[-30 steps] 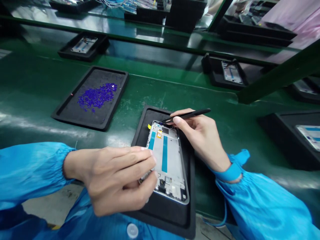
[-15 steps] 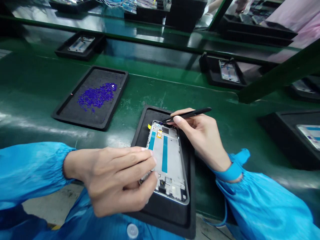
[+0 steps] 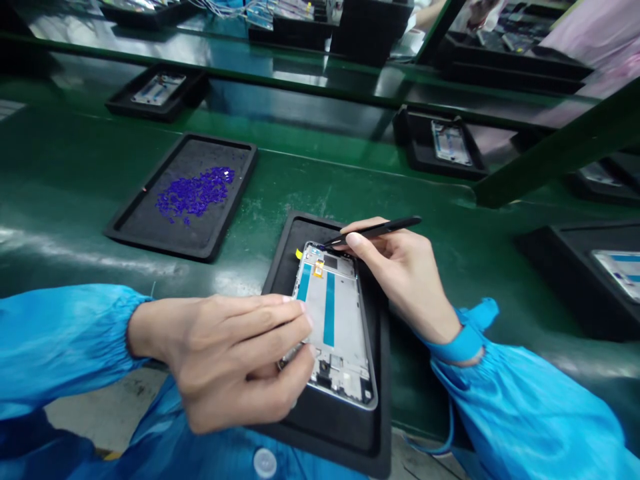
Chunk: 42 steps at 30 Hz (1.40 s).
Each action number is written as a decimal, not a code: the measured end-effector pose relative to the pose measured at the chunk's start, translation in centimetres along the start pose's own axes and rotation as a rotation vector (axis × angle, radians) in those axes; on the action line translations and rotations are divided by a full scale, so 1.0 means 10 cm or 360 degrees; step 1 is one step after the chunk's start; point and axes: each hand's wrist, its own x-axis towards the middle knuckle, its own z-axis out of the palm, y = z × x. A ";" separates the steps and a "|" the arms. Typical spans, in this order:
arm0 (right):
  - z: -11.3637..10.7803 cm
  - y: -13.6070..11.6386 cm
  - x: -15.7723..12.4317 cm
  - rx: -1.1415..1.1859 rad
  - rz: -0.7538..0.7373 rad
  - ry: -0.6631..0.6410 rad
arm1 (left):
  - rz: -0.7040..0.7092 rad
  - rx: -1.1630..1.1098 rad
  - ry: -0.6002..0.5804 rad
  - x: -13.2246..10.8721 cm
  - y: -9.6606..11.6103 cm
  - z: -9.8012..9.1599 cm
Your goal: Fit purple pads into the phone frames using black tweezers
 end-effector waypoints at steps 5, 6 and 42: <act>-0.01 -0.01 0.01 -0.0018 0.0024 -0.0026 | 0.0021 0.0042 -0.0041 0.00 -0.01 -0.02; -0.01 -0.01 0.01 -0.0034 0.0019 -0.0022 | 0.0026 0.0049 -0.0048 0.00 -0.01 -0.03; -0.04 0.01 0.03 0.0351 0.0040 -0.0039 | -0.0409 -0.0365 -0.0480 0.01 0.24 0.08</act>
